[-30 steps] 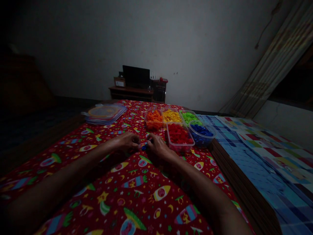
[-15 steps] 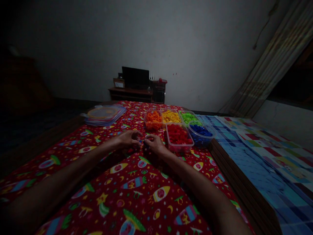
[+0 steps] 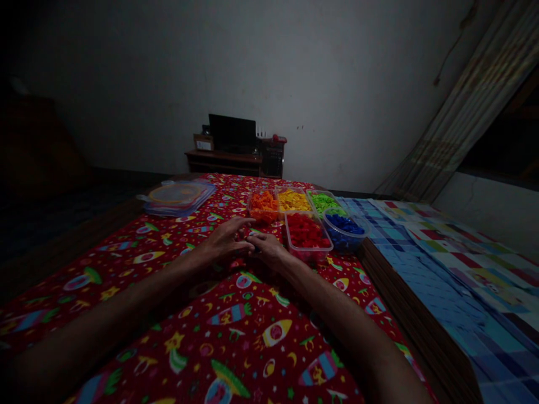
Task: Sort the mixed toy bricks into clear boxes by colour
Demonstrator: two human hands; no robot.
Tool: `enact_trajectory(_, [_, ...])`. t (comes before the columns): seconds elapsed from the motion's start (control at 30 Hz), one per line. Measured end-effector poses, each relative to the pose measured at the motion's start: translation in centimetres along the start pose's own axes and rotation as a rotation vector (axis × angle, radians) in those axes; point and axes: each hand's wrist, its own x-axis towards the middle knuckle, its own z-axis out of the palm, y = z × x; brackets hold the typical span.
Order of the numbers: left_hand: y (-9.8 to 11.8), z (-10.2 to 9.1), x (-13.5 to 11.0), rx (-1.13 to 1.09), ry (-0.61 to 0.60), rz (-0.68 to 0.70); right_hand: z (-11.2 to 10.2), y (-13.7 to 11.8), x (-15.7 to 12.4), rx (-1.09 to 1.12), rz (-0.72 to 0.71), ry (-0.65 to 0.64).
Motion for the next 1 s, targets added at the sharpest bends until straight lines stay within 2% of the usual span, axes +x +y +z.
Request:
enact_trajectory(0.1, [-1.1, -0.4, 0.3, 0.086, 0.109, 0.022, -0.8, -2.2, -0.4, -0.041, -0.036, 0.093])
enact_trajectory(0.17, [-2.1, -0.3, 0.2, 0.111, 0.144, -0.018, -2.1, -4.6, -0.9, -0.149, -0.126, 0.136])
enact_trajectory(0.3, [-4.4, 0.9, -0.5, 0.154, 0.068, -0.145, -7.4, -9.4, -2.6, -0.430, -0.244, 0.299])
enact_trajectory(0.37, [-5.2, 1.5, -0.9, 0.183, 0.012, -0.167, -10.8, -10.9, -3.6, -0.573, -0.286, 0.482])
enact_trajectory(0.47, [-5.5, 2.1, -1.3, 0.209, -0.023, -0.146, -15.6, -11.4, -4.9, -0.832, -0.246, 0.790])
enact_trajectory(0.53, [-5.3, 2.1, -1.5, 0.219, -0.012, -0.125, -17.8, -10.9, -5.5, -1.021, -0.176, 0.908])
enact_trajectory(0.57, [-5.3, 2.1, -1.5, 0.220, -0.005, -0.114, -18.5, -10.5, -5.7, -1.110, -0.159, 0.926])
enact_trajectory(0.67, [-5.3, 2.3, -1.6, 0.206, 0.017, -0.090, -19.4, -9.6, -5.9, -1.293, -0.176, 0.888])
enact_trajectory(0.8, [-5.9, 2.8, -1.7, 0.203, 0.036, -0.065, -18.3, -9.6, -5.9, -1.343, -0.179, 0.842])
enact_trajectory(0.93, [-6.1, 3.0, -1.9, 0.219, 0.049, -0.016, -16.6, -10.0, -6.2, -1.361, 0.056, 0.574])
enact_trajectory(1.0, [-6.0, 3.0, -2.0, 0.237, 0.048, 0.000, -16.2, -9.9, -6.2, -1.361, 0.126, 0.499])
